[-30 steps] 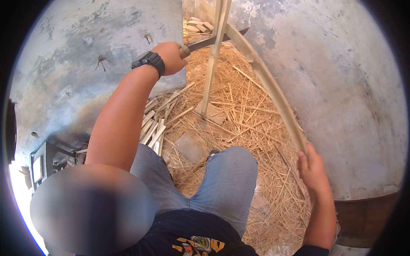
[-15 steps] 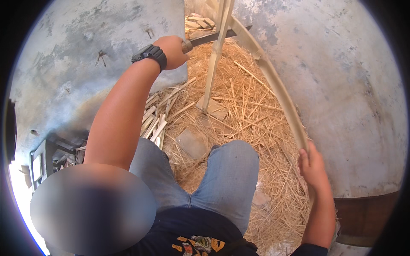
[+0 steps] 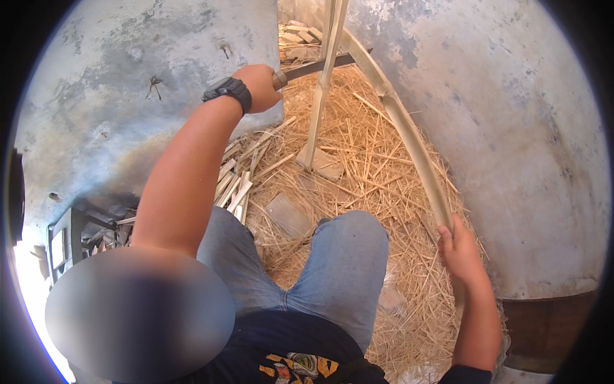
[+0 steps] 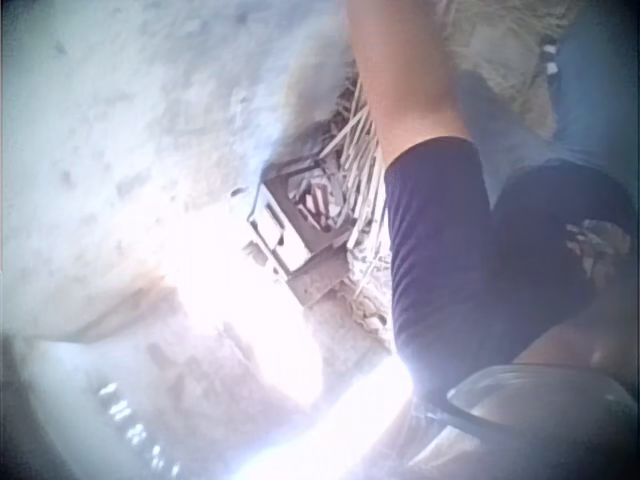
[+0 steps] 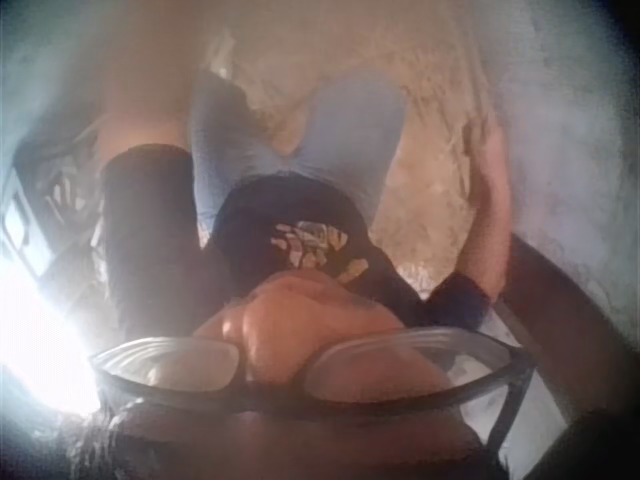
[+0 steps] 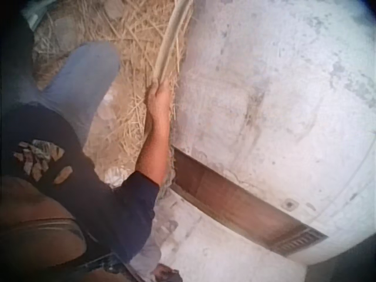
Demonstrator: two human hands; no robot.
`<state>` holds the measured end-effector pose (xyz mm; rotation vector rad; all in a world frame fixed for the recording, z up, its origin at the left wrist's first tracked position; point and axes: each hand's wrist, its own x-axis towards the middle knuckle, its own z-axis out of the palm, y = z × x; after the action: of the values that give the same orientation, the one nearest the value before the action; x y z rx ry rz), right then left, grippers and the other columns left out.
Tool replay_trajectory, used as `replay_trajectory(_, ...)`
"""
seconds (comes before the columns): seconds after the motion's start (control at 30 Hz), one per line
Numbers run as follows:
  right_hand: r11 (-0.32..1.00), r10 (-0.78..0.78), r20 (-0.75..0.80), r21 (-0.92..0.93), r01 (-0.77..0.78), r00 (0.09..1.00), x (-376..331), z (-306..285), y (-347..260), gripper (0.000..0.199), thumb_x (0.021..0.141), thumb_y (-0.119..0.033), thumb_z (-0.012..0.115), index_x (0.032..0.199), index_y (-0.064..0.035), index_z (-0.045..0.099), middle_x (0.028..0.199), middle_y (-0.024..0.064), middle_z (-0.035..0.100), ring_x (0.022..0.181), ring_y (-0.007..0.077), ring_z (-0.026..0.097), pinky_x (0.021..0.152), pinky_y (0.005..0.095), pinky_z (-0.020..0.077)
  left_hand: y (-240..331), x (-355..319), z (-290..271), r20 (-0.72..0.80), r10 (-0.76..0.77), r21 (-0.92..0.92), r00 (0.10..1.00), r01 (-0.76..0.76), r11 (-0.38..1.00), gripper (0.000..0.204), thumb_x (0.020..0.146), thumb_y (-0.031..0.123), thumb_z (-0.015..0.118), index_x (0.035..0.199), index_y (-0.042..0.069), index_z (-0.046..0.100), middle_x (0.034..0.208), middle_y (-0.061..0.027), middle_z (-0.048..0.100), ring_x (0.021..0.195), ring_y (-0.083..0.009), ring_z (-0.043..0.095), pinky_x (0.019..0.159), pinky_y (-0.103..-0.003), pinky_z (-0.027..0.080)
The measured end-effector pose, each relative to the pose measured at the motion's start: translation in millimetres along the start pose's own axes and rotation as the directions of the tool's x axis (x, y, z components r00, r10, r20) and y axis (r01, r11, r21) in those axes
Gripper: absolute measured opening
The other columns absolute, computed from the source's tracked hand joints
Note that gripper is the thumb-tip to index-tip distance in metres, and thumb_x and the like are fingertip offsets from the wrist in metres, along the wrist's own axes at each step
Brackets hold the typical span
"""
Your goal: The person sits on a straw-covered floor and uses a curved knife to split long bamboo poles into thin strips. They hold the pole vertically and strike it with another piece of bamboo to drive the knife through, repeating the process to create multiple strips.
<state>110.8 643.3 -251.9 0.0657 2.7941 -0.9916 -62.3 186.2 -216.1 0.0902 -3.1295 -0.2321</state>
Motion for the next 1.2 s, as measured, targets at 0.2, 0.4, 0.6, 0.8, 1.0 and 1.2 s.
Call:
replay_trajectory(0.2,0.948,-0.091,-0.203,0.281,0.147,0.975,-2,-30,-9,0.031,0.109,-0.033,0.046,0.120,-0.0038,0.052,0.067,-0.0014,0.049,0.053,0.0064,0.047,0.045,0.0227,0.0413,-11,-6,13,-0.031,-0.038,-0.075,0.999,0.035,0.997,0.035,0.086,0.032,0.070,0.107,0.004,0.070,0.100,-0.0190,0.073,0.095,-0.0358,0.070,0.086,-0.044,0.055)
replay_trajectory(0.4,0.921,-0.161,-0.451,0.251,0.298,0.878,14,-22,-13,0.031,0.109,-0.030,0.045,0.121,-0.0033,0.053,0.065,-0.0026,0.048,0.053,0.0061,0.047,0.047,0.0223,0.0412,-19,-5,6,0.011,-0.054,-0.098,0.998,0.054,0.994,0.036,0.086,0.033,0.070,0.109,0.005,0.070,0.099,-0.0178,0.073,0.094,-0.0351,0.070,0.085,-0.044,0.055)
replay_trajectory(0.6,0.999,0.005,0.005,0.043,-0.005,1.000,17,-9,-11,0.025,0.108,-0.022,0.047,0.123,-0.0037,0.054,0.065,-0.0034,0.047,0.053,0.0054,0.045,0.046,0.0222,0.0389,-11,1,13,-0.030,-0.060,-0.064,0.998,0.058,0.996,0.034,0.086,0.034,0.070,0.106,0.006,0.071,0.098,-0.0181,0.074,0.094,-0.0360,0.070,0.085,-0.044,0.055)
replay_trajectory(0.8,0.977,-0.046,-0.212,0.195,0.088,0.976,6,-32,-21,0.036,0.108,-0.034,0.047,0.128,-0.0054,0.052,0.065,-0.0041,0.047,0.052,0.0042,0.046,0.045,0.0202,0.0394,-2,0,5,-0.140,0.046,-0.031,0.989,-0.050,0.998,0.037,0.087,0.038,0.072,0.105,0.006,0.072,0.097,-0.0186,0.073,0.093,-0.0366,0.070,0.085,-0.045,0.055)
replay_trajectory(1.0,0.927,-0.110,-0.324,0.309,0.214,0.940,0,-53,-9,0.042,0.108,-0.040,0.046,0.127,-0.0030,0.052,0.071,-0.0012,0.049,0.053,0.0046,0.046,0.048,0.0204,0.0405,3,-3,-8,-0.188,0.105,0.000,0.976,-0.107,0.994,0.040,0.087,0.041,0.073,0.104,0.005,0.071,0.094,-0.0180,0.073,0.091,-0.0363,0.070,0.082,-0.046,0.054)
replay_trajectory(1.2,0.929,-0.117,-0.363,0.289,0.231,0.924,3,-61,-2,0.042,0.109,-0.039,0.045,0.127,-0.0024,0.051,0.071,-0.0007,0.050,0.053,0.0048,0.046,0.048,0.0209,0.0401,5,-14,-33,-0.224,0.120,-0.094,0.967,-0.144,0.985,0.037,0.087,0.037,0.074,0.105,0.005,0.072,0.094,-0.0176,0.074,0.087,-0.0338,0.071,0.080,-0.044,0.055)
